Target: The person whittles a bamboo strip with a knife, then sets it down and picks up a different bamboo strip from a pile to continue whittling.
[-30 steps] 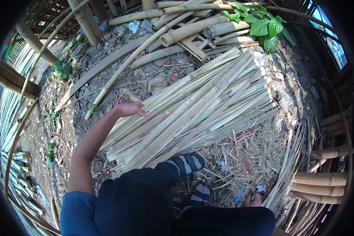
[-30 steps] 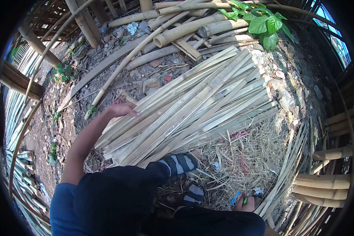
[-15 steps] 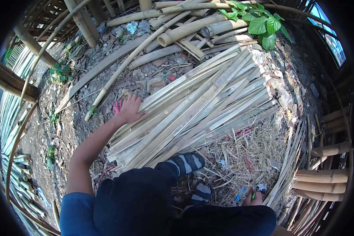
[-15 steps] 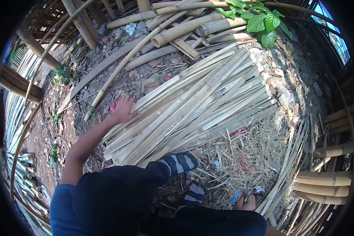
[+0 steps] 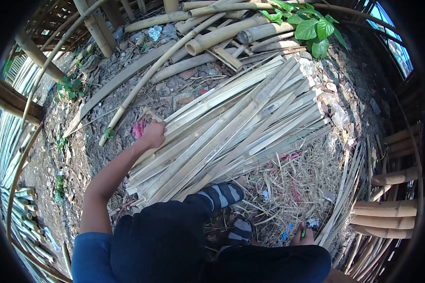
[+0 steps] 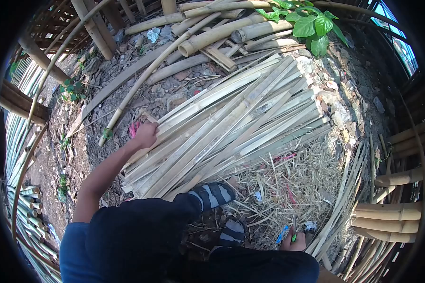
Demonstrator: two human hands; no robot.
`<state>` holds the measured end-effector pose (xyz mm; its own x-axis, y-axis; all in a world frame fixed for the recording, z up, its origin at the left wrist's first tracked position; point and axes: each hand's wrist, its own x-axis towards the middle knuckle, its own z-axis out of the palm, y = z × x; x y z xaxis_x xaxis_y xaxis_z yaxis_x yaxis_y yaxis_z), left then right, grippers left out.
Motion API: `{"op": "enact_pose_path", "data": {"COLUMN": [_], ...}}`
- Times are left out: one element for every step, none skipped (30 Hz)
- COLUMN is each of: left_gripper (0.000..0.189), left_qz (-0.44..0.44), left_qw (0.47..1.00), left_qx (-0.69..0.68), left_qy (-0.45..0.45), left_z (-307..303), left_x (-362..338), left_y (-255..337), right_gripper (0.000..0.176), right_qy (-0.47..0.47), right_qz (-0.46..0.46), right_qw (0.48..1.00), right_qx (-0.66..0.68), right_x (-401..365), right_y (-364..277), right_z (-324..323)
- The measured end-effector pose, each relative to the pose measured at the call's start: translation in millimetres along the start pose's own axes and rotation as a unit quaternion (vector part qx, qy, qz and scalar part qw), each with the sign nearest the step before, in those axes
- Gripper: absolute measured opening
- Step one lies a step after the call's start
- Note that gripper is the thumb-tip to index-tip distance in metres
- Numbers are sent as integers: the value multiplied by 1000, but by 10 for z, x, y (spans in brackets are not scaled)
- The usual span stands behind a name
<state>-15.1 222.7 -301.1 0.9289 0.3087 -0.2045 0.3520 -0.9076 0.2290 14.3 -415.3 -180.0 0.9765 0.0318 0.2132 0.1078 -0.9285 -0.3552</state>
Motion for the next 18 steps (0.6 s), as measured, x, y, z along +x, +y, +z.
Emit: {"op": "enact_pose_path", "data": {"left_gripper": [23, 24, 24, 27, 31, 31, 32, 34, 34, 30, 27, 27, 25, 25, 25, 27, 30, 30], "left_qz": [-37, -76, -77, -77, -76, -75, -45, -16, -16, -8, 0, -2, 64, 128, 126, 138, 148, 140], "left_qw": [999, 994, 994, 988, 977, 977, 976, 974, 974, 978, 982, 982, 997, 987, 988, 973, 948, 944], "left_qx": [-39, -78, -77, -134, -189, -188, -204, -220, -220, -195, -169, -169, -53, 64, 63, 161, 257, 266], "left_qy": [4, 8, 9, -27, -63, -63, -60, -58, -59, -73, -87, -87, -9, 69, 68, 94, 119, 137], "left_z": [5, 18, -65, -204, -297, -299, -296, -284, -327, -417, -484, -491, -466, -425, -365, -283, -203, -127], "left_x": [39, 79, 86, 69, 60, 51, 26, 18, 3, -35, -59, -93, -160, -227, -278, -331, -384, -442], "left_y": [-83, -151, -149, -133, -109, -121, -135, -139, -98, -26, 38, 91, 158, 231, 310, 393, 471, 542], "right_gripper": [28, 28, 28, 27, 27, 27, 27, 27, 27, 27, 28, 28, 28, 29, 29, 29, 29, 29], "right_qy": [-11, -22, -22, -12, -1, 0, -1, -3, -3, 2, 7, 6, 0, -7, -8, -16, -23, -24], "right_qz": [10, 19, 19, 9, 0, 1, -10, -21, -21, -31, -41, -42, -20, 1, 0, 8, 15, 14], "right_qw": [1000, 1000, 1000, 1000, 1000, 1000, 1000, 1000, 1000, 1000, 999, 999, 1000, 1000, 1000, 1000, 1000, 1000], "right_qx": [-6, -10, -10, -12, -15, -15, -11, -8, -8, -7, -5, -4, 0, 5, 5, 5, 5, 5], "right_x": [2, 3, 2, 2, 2, 6, 15, 22, 19, 17, 17, 8, -2, -10, -15, -26, -25, -21], "right_y": [-7, -14, -19, -25, -31, -43, -56, -60, -45, -19, 5, 29, 58, 83, 107, 128, 136, 128], "right_z": [-20, -27, -21, -11, -5, -5, -10, -18, -18, -5, 16, 37, 54, 61, 62, 61, 64, 69]}}
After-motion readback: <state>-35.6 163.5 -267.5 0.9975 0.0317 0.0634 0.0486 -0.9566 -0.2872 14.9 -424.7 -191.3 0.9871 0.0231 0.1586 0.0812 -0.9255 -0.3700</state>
